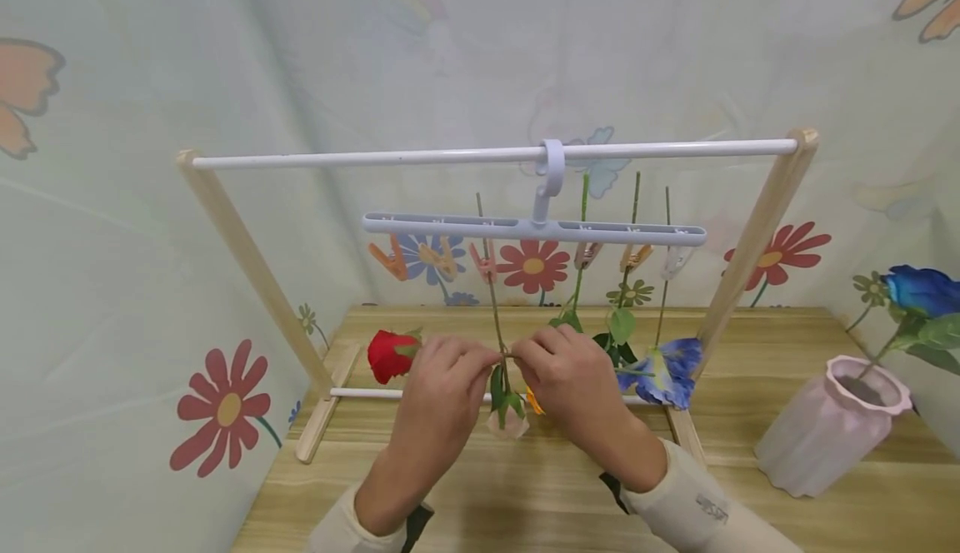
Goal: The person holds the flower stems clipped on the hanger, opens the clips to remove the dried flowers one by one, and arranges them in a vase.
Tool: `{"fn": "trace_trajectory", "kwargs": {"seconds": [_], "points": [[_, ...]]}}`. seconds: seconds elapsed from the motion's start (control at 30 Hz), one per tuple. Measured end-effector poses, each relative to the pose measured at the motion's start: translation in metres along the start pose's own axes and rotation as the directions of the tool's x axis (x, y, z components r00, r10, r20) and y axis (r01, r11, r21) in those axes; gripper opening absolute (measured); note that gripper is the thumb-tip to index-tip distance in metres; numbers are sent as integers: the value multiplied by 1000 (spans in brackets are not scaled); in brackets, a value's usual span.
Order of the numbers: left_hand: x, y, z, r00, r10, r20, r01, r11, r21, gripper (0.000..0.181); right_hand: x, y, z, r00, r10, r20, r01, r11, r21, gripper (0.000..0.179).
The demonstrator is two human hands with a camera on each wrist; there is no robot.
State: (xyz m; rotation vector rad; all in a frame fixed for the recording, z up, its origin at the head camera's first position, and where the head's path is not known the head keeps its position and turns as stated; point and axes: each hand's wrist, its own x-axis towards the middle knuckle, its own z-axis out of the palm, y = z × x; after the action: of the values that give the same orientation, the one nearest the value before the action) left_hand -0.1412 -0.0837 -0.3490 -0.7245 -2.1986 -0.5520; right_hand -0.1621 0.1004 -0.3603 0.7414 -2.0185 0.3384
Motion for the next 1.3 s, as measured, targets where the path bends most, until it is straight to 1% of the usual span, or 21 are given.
{"fn": "trace_trajectory", "kwargs": {"seconds": [0.13,0.23,0.3,0.37,0.43,0.53,0.6,0.67,0.73,0.8,0.9,0.93,0.97,1.03,1.1,1.17,1.23,1.3], "points": [[-1,2,0,1000,22,5,-22,999,-34,17,-3,7,-3,1000,25,-14,-26,1000,-16,13],[-2,2,0,999,36,12,-35,999,-38,19,-4,12,-8,998,55,-20,-55,998,-21,14],[-3,1,2,999,35,13,-34,998,-49,21,-5,15,-13,997,78,-26,-79,997,-15,14],[-3,-1,5,1000,18,19,-17,998,-58,23,-5,18,-20,994,107,-23,-107,994,-7,14],[-4,-4,8,1000,-16,23,18,997,-80,24,-6,21,-27,990,141,-28,-142,990,-3,14],[-2,-8,13,995,-96,30,99,984,-145,24,-7,28,-39,979,196,-50,-196,981,7,14],[0,-10,15,985,-170,41,175,965,-195,24,-9,33,-46,969,234,-79,-233,972,25,15],[2,-12,17,968,-245,60,252,934,-252,26,-10,39,-53,956,272,-112,-268,962,43,16],[4,-13,19,944,-316,93,329,898,-294,29,-12,46,-60,938,312,-151,-306,950,64,16],[7,-15,21,918,-371,137,396,858,-328,32,-15,53,-67,916,360,-179,-350,933,84,14],[11,-17,25,875,-437,208,484,798,-359,35,-21,63,-78,876,429,-221,-410,903,129,13],[12,-18,26,862,-453,227,507,780,-366,35,-22,66,-81,862,450,-233,-427,893,142,13],[13,-20,28,853,-463,241,522,767,-374,36,-24,69,-85,850,469,-240,-445,883,151,12],[14,-23,31,837,-482,258,546,744,-385,35,-26,75,-91,823,503,-264,-474,864,168,14],[16,-26,34,829,-491,268,559,724,-404,36,-28,80,-98,800,532,-279,-504,847,169,14],[17,-28,37,821,-501,273,570,707,-419,36,-30,84,-104,770,566,-294,-541,824,170,15],[19,-30,40,810,-513,285,586,684,-434,37,-32,88,-111,737,606,-299,-587,793,162,18],[21,-31,43,802,-517,298,596,666,-449,36,-34,93,-118,704,644,-300,-635,760,141,21]]}}
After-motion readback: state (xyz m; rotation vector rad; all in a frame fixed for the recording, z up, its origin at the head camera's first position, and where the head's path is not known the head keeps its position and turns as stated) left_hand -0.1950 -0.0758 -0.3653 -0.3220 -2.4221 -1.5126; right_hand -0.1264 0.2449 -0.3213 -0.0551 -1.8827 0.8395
